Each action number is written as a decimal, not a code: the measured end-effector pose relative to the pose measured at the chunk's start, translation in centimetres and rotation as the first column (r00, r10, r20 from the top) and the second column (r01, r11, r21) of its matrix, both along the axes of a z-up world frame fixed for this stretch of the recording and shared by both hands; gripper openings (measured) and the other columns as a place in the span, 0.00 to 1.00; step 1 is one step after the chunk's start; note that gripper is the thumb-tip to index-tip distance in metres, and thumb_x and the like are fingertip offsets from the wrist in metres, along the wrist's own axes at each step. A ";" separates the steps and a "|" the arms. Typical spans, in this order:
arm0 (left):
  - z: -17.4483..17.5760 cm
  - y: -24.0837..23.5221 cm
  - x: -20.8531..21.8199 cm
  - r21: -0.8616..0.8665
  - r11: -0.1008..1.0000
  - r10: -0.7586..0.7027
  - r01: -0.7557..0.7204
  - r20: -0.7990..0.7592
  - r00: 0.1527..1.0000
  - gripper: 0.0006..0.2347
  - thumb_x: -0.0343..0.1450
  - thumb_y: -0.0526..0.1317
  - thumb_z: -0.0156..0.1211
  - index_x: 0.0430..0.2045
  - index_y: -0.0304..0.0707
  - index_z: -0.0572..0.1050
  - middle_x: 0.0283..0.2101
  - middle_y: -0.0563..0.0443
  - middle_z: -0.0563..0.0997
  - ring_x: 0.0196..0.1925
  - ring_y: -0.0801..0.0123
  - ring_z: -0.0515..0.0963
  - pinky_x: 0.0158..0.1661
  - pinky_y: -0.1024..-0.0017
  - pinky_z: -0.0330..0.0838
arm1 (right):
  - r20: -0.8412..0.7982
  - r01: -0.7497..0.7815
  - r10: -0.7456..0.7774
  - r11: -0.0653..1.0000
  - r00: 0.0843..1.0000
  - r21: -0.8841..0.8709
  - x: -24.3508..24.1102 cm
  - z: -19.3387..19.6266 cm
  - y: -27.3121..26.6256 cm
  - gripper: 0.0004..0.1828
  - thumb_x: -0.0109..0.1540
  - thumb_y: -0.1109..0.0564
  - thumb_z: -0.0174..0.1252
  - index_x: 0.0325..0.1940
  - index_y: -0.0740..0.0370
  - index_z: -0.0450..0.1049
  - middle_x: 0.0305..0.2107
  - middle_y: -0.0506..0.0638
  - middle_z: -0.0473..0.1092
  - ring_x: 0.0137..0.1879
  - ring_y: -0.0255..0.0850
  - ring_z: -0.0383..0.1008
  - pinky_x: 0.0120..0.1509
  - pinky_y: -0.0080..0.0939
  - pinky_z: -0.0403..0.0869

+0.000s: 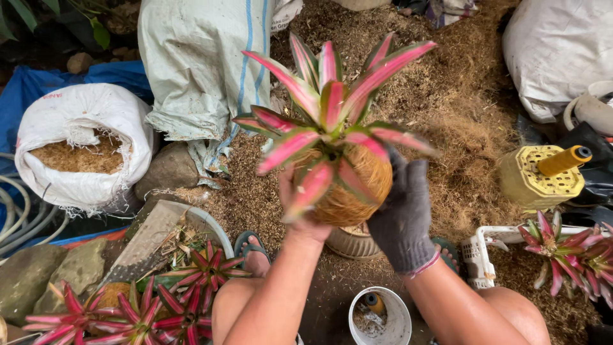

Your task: The person wraps a bromeliad plant in a coconut husk, using a gloved hand to press and smooth the husk around the plant's base. The person rotates the plant to ensure even coverage and occasionally adjusts the position of the leaves.

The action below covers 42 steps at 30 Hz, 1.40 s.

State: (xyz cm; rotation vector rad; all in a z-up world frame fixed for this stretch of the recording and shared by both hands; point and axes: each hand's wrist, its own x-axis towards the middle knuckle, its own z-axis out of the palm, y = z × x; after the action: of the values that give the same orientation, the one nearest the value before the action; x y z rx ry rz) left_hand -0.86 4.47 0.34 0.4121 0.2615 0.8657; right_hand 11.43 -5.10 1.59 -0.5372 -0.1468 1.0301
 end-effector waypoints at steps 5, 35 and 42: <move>0.5 1.5 -0.5 -0.035 0.961 -0.276 0.274 -0.107 0.955 0.22 0.79 0.54 0.50 0.59 0.36 0.72 0.57 0.40 0.77 0.57 0.54 0.78 0.58 0.54 0.73 | 0.035 -0.072 0.076 0.992 0.996 -0.108 1.3 1.0 -0.5 0.30 0.69 0.37 0.42 0.67 0.58 0.65 0.59 0.53 0.71 0.65 0.48 0.70 0.71 0.53 0.68; -2.7 -0.1 -1.8 0.100 0.987 0.122 -0.127 0.058 0.991 0.25 0.82 0.59 0.49 0.51 0.30 0.74 0.50 0.44 0.80 0.54 0.60 0.80 0.56 0.60 0.74 | -0.096 -0.110 0.104 0.992 0.990 -0.062 -1.7 -1.7 -1.5 0.33 0.70 0.35 0.46 0.71 0.59 0.66 0.65 0.53 0.71 0.71 0.52 0.72 0.75 0.58 0.74; -3.1 -6.6 3.7 0.326 0.875 0.445 -0.359 -0.247 0.861 0.22 0.85 0.55 0.48 0.54 0.29 0.67 0.48 0.48 0.71 0.51 0.65 0.69 0.58 0.66 0.64 | 0.175 -0.126 0.113 0.990 0.978 0.062 2.2 -5.2 -4.3 0.26 0.76 0.37 0.46 0.69 0.56 0.65 0.61 0.48 0.68 0.67 0.46 0.68 0.74 0.50 0.68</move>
State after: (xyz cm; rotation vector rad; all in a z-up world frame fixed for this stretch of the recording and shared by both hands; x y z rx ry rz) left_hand 2.84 -2.11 -2.79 0.7728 0.5445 1.2609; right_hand 13.62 -9.44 -3.63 -0.5556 -0.3710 1.0908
